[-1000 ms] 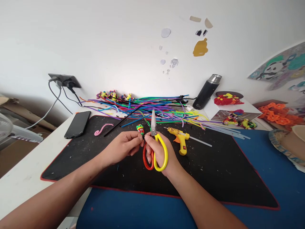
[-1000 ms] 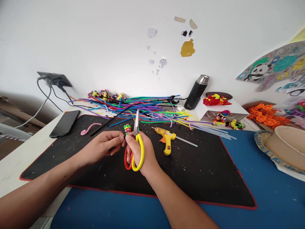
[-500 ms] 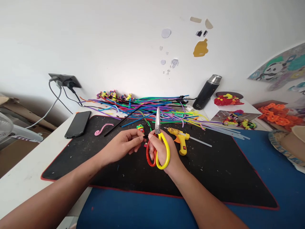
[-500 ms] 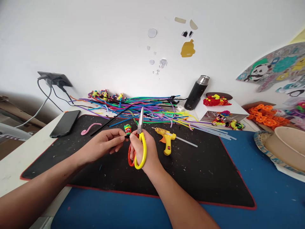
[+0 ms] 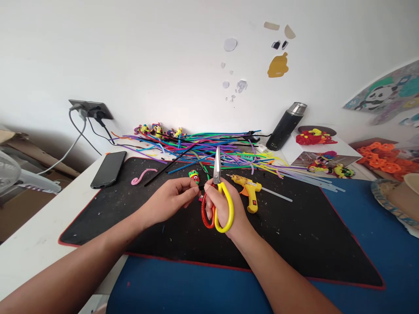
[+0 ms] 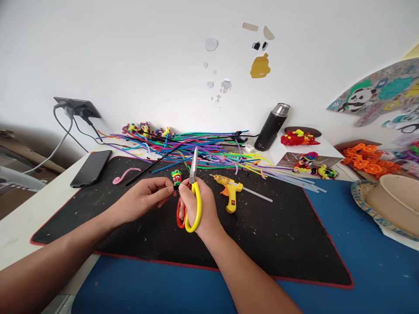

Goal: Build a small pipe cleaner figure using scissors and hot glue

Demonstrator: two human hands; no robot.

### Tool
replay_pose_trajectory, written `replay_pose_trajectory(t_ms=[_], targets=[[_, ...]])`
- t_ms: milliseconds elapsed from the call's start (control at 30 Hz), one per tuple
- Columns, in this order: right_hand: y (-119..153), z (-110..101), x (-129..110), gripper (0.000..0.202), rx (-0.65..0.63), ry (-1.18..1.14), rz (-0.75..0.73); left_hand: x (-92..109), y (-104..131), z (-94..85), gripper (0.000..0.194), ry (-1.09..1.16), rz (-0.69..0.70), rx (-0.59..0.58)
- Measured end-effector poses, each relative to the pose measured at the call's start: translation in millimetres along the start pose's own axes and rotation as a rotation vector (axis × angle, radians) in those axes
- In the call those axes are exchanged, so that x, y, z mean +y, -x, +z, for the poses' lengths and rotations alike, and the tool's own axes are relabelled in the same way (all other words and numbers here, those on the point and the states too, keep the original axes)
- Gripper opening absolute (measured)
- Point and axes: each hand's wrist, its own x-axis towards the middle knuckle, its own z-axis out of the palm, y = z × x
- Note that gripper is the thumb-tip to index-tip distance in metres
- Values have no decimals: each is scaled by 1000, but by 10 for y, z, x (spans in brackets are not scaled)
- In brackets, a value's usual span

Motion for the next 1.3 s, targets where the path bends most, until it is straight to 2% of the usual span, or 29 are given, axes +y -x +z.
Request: replay_pose_trajectory(t_ms=[433, 533, 600, 733, 833, 1100, 1200, 1300], targets=[[0, 11, 20, 30, -11, 5, 18, -36, 14, 21, 37, 3, 4, 58], [2, 16, 3, 30, -7, 5, 27, -33, 8, -21, 35, -4, 27, 73], [3, 13, -9, 30, 2, 4, 28, -8, 3, -88, 34, -6, 27, 117], [14, 5, -4, 30, -4, 26, 25, 64, 14, -258, 32, 14, 0, 288], [30, 31, 48, 30, -51, 91, 58, 83, 54, -320, 35, 27, 7, 344], [-84, 243, 229, 28, -123, 185, 38, 52, 151, -265, 37, 38, 22, 294], [-82, 228, 235, 31, -154, 183, 37, 38, 152, -262, 37, 67, 34, 281], [-34, 127, 195, 35, -120, 172, 51, 26, 156, -265, 39, 73, 35, 268]])
